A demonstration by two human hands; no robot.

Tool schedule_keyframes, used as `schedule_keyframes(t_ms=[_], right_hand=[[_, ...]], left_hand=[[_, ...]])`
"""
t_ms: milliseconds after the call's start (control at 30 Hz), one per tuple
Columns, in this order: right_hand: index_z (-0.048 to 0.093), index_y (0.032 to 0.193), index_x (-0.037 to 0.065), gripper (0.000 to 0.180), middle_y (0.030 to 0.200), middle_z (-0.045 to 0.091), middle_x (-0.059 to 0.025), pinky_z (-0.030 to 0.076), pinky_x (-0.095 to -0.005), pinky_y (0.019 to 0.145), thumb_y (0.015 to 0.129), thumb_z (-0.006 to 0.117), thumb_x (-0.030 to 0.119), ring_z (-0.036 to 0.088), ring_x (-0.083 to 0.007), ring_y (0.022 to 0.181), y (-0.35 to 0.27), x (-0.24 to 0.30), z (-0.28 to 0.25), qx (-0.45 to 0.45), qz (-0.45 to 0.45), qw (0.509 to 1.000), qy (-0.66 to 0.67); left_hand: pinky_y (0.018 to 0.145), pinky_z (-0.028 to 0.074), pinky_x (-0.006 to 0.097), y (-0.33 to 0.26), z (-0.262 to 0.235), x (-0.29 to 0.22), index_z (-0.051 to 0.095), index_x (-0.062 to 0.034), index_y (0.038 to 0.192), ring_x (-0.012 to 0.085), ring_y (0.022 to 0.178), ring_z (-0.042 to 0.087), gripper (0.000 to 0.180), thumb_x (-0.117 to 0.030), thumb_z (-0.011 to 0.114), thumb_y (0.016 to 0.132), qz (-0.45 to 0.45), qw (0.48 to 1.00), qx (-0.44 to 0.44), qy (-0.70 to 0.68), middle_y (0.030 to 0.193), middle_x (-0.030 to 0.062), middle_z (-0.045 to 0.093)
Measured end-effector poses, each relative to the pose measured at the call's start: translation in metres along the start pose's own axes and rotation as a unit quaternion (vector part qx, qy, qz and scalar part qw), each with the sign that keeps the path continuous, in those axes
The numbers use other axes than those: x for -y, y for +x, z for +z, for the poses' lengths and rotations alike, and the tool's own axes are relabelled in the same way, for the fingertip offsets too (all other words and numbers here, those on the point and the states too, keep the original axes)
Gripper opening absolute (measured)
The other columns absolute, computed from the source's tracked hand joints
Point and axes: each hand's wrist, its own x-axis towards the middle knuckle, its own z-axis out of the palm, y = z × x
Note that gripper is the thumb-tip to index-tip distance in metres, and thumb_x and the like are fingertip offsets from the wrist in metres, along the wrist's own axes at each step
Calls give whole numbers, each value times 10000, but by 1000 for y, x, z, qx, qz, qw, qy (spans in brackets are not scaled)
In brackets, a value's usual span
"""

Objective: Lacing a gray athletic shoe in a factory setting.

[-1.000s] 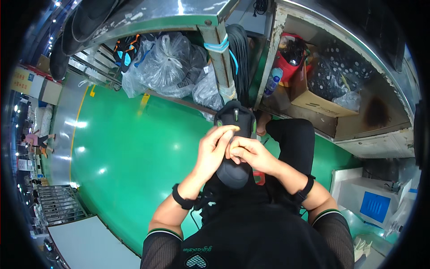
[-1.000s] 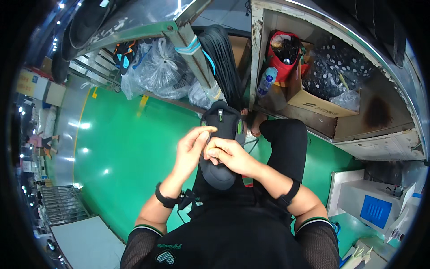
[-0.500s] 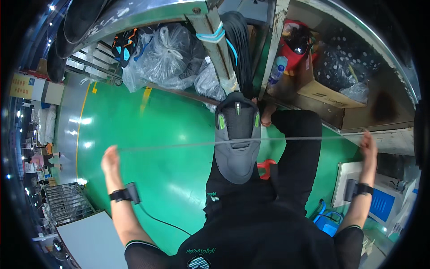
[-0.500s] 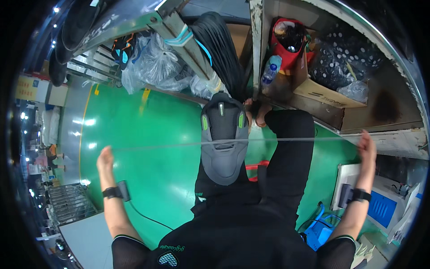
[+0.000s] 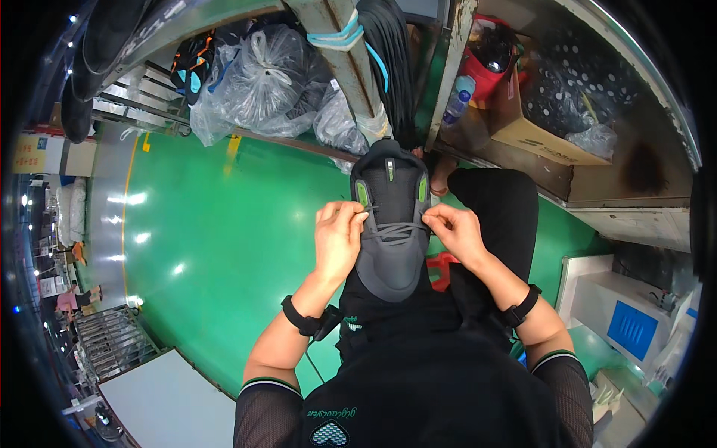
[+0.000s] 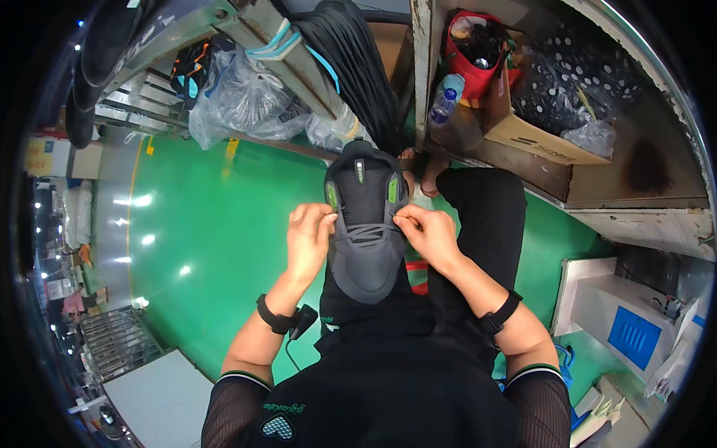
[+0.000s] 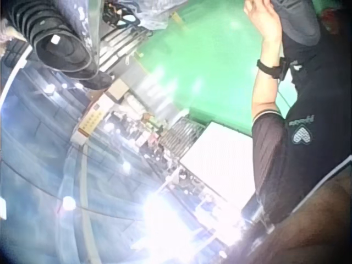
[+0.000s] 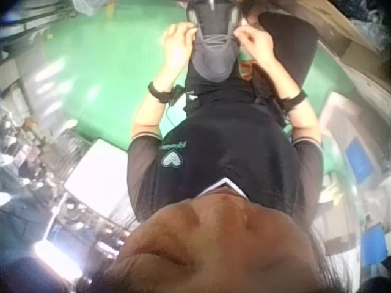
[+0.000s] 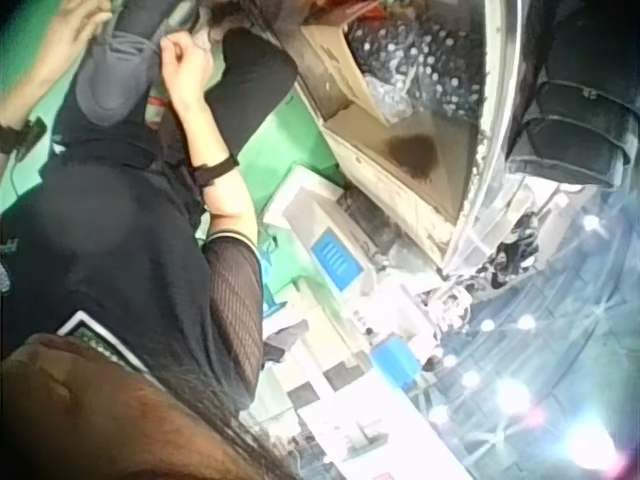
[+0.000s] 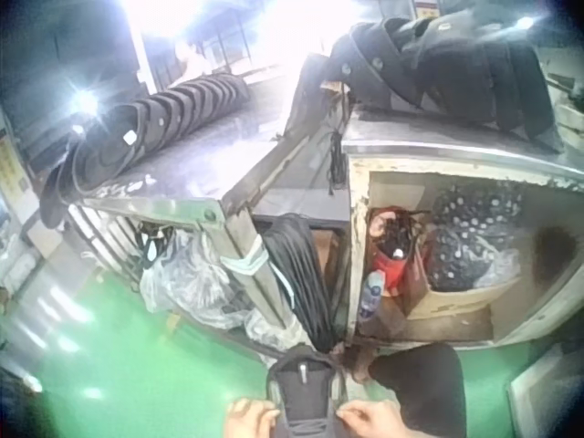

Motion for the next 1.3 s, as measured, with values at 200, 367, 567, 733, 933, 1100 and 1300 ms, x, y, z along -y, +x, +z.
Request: schedule_keyframes(t_ms=[200,367,567,733,933,1100,1300], right_hand=[[698,856,91,67,605,592,-67,418,-274,543,821,670,142,545,-145,538,16,-23,-1,102,99,977,158],[653,758,29,132,643,630,-164,482,-374,566,792,600,145,646,-263,624,30,36,-16,101,-30,982,-160],[596,758,44,142,613,605,-155,488,-452,560,807,580,176,634,-333,599,35,41,-17,144,-237,898,-342],[601,768,87,146,634,616,-133,482,-469,576,825,597,222,630,-345,635,35,23,-13,88,-134,967,-196],[572,812,76,151,682,621,-105,472,-400,521,851,611,217,628,-301,628,36,23,-24,98,-263,914,-293],[559,938,91,283,1011,584,-76,494,-358,552,743,720,218,643,-255,728,43,40,-34,87,-267,900,-332],[582,986,111,384,1038,533,-17,474,-343,741,655,746,217,530,-206,1016,73,48,-45,142,-460,809,-336]], left_hand=[[578,432,251,-7,3,7,614,13,918,120,639,531,79,12,646,846,-193,935,6,-297,845,64,595],[533,399,228,-9,-10,-7,647,11,877,81,584,487,42,18,658,837,-150,955,-27,-255,750,44,567],[504,424,286,-10,-16,-11,680,-69,785,163,523,549,64,-111,725,770,-73,992,-69,-70,680,32,586],[513,445,315,-8,-18,-15,675,-83,766,185,534,566,59,-121,720,774,-59,996,-58,-24,688,36,595],[566,469,370,-3,-14,-14,656,-92,760,263,641,604,67,-137,679,804,-1,998,-24,66,725,64,596],[591,465,409,18,-11,-6,632,-60,743,309,652,616,148,-177,662,828,-67,995,70,30,732,102,608],[679,470,434,37,-3,-13,658,-100,748,296,758,621,121,-210,706,752,123,950,170,231,756,70,619]])
